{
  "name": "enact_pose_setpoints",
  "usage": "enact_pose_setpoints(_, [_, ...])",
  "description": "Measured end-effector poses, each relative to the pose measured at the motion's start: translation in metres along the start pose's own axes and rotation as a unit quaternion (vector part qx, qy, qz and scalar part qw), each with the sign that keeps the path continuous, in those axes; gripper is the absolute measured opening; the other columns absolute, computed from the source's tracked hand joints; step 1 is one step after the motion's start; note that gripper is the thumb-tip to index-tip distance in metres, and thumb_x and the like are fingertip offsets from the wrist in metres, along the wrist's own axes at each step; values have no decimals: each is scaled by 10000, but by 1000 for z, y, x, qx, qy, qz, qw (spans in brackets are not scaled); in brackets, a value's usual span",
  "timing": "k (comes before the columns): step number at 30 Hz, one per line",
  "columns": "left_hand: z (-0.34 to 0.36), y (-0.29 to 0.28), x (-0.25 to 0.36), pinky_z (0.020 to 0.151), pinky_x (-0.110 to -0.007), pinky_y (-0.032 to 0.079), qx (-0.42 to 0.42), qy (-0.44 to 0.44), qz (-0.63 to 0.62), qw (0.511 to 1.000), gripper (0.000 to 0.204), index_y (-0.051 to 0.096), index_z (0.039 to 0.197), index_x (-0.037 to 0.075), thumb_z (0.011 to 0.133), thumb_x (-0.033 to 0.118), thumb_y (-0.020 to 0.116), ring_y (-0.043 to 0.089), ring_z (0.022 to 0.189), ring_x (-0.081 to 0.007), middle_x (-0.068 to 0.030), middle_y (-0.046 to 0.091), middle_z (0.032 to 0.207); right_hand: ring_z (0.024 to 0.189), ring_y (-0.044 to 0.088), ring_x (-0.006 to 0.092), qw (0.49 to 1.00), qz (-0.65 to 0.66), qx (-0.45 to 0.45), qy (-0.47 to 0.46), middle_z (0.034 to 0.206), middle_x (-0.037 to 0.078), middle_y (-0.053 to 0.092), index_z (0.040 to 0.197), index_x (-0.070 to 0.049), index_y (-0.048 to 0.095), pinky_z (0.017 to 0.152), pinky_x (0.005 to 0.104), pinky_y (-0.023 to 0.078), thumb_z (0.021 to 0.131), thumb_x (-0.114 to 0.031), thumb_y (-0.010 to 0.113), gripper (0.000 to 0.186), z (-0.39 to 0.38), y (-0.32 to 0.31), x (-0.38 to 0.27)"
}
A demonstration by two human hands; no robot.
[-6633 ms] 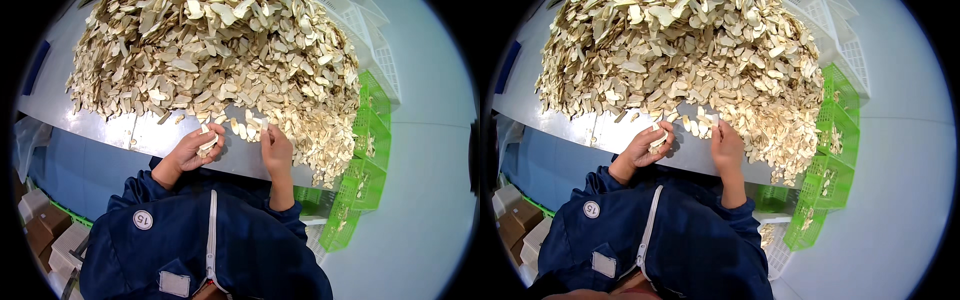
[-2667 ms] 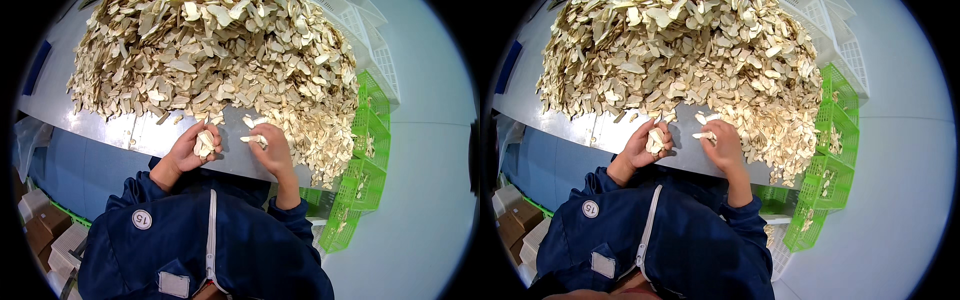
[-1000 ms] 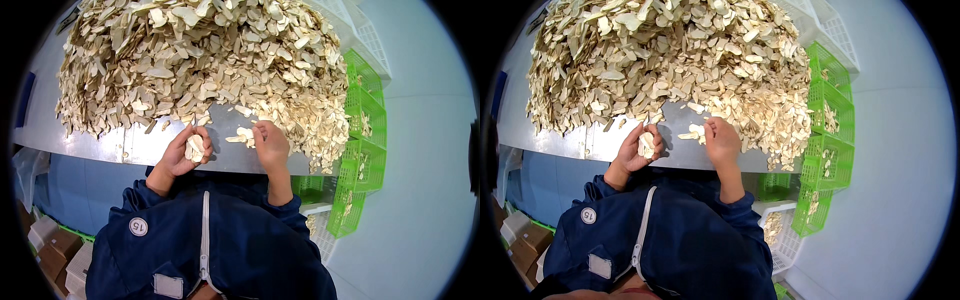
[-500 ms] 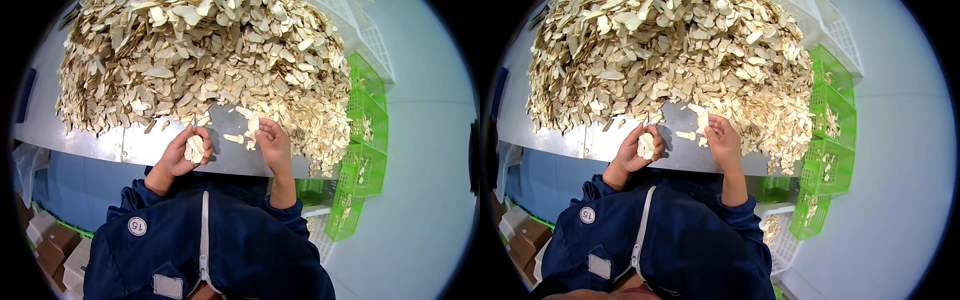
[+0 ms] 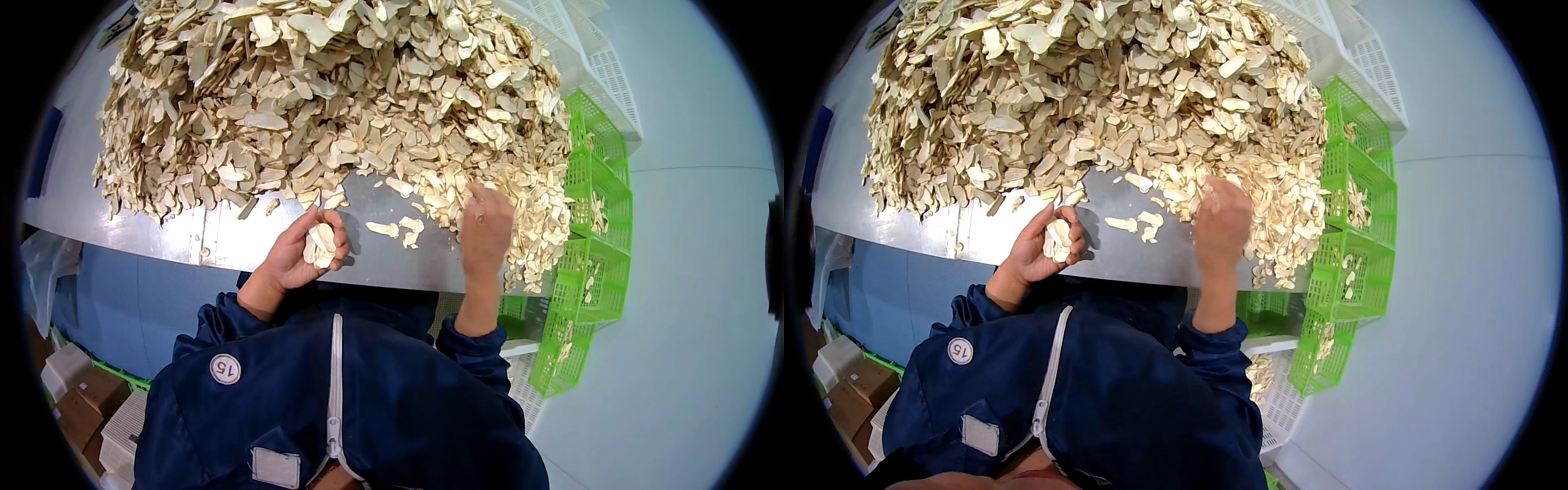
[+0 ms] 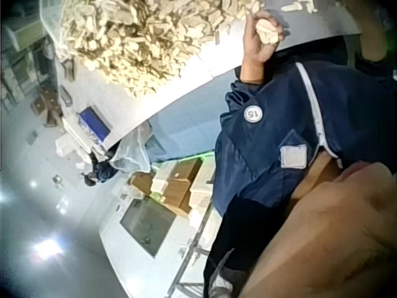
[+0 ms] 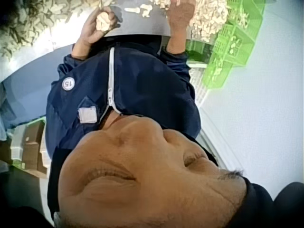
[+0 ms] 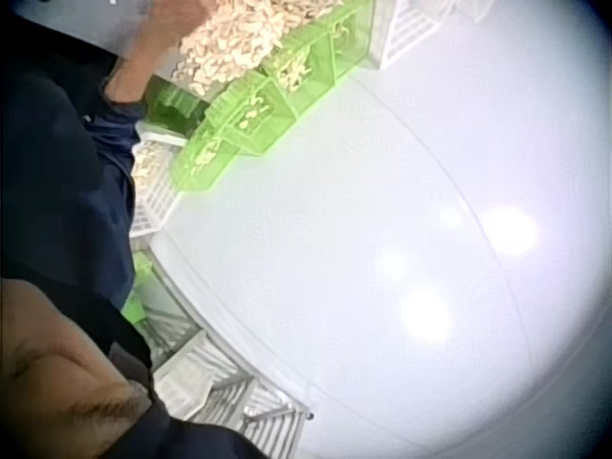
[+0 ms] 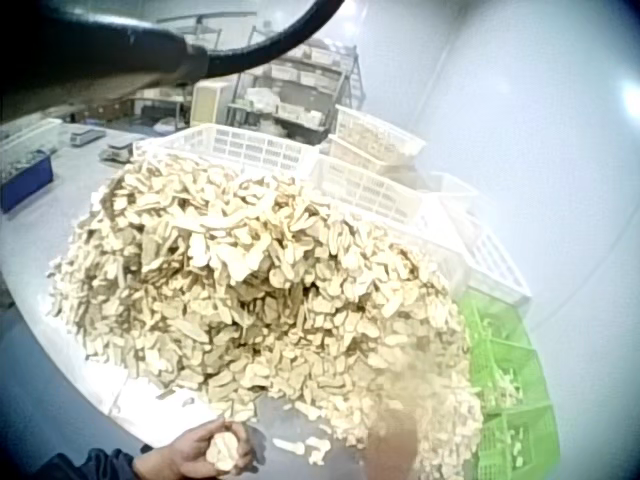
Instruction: The person sorts a large pile of dried mushroom slices on a stainless steel table, picking up pieces by hand and placing them into green plastic baskets. The person occasionally transfers handfuls of sorted pieces from the table into the baskets.
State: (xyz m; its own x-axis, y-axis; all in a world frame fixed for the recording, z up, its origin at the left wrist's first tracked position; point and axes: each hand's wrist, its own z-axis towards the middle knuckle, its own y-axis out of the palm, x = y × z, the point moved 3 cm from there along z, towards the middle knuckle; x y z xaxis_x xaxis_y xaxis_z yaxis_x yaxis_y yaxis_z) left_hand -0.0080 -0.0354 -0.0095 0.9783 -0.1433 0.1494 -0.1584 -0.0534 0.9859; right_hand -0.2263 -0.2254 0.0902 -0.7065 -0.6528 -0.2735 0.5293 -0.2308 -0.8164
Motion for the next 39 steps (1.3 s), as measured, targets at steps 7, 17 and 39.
enact_pose_setpoints(7, [-1, -1, 1, 713, -391, 570, 9, 5, 3, 1000, 483, 574, 1159, 37, 1097, 449, 329, 644, 900, -281, -138, 641, 968, 953, 617, 289, 991, 36, -120, -38, 995, 57, 688, 1032, -132, 726, 839, 394, 523, 873, -193, 713, 171, -3, 63, -55])
enact_pose_setpoints(17, [0, -4, 2, 836, -455, 593, -30, 1, -13, 999, 502, 557, 1248, 25, 1094, 450, 339, 655, 1036, -332, -168, 648, 1083, 922, 691, 133, 831, 410, -243, 287, 1012, 102, 698, 1246, 23, 591, 791, 265, 555, 1032, -176, 588, 292, -16, 65, -43])
enact_pose_setpoints(39, [-21, -2, 11, 681, -343, 540, -18, 72, -94, 993, 411, 581, 1159, 51, 1094, 405, 383, 586, 893, -260, -107, 606, 978, 1084, 594, 302, 990, 61, -47, -114, 1159, 53, 641, 1101, -123, 716, 945, 440, 475, 828, -84, 692, 277, -7, 20, -24])
